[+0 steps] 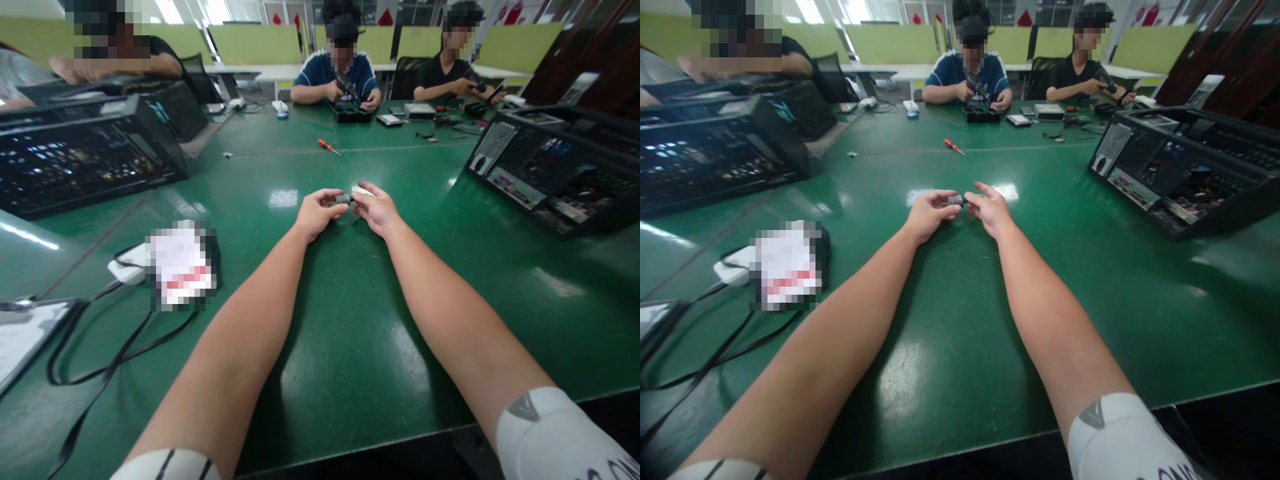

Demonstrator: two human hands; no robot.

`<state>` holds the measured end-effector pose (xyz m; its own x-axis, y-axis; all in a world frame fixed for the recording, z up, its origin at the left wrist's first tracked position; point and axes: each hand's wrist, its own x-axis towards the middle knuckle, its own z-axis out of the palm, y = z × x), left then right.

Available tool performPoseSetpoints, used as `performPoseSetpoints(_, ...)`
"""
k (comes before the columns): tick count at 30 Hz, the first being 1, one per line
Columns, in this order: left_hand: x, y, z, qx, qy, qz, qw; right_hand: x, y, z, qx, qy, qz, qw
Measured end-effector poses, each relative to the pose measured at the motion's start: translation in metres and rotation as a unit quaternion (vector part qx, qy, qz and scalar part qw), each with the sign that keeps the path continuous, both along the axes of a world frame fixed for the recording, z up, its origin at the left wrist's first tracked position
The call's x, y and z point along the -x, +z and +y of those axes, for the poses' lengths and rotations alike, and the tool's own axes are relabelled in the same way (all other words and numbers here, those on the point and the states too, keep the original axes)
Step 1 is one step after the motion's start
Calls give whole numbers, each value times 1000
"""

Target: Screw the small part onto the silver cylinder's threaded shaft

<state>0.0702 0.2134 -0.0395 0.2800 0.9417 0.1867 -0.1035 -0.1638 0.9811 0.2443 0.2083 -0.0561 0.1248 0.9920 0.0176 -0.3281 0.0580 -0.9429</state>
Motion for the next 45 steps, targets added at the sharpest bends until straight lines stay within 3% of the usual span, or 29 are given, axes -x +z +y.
performPoseSetpoints(5,0,4,-8,21,10,-3,1000,-3,5,-7,6,-11,7,1000)
performPoseSetpoints(10,12,17,-35,60,31,-12,998,-18,14,-44,9,-74,35,997)
performPoseSetpoints(13,24,28,-72,81,24,-15,996,-25,22,-79,25,-63,27,997)
performPoseSetpoints(17,41,39,-144,118,-5,11,993,-22,40,-132,30,-1,-33,999)
performPoseSetpoints(20,53,40,-193,173,-70,61,980,-10,57,-172,14,68,-126,990)
performPoseSetpoints(23,63,37,-218,114,-129,113,979,3,68,-205,-68,104,-267,956)
performPoseSetpoints(26,69,33,-221,-24,-172,145,974,7,69,-222,-175,128,-415,883)
performPoseSetpoints(28,71,31,-218,-72,-189,140,969,5,66,-224,-198,162,-454,853)
performPoseSetpoints(36,81,29,-214,-119,-195,143,963,-5,58,-220,-242,289,-455,807)
performPoseSetpoints(45,76,32,-218,-131,-184,161,961,-2,58,-226,-284,313,-464,779)
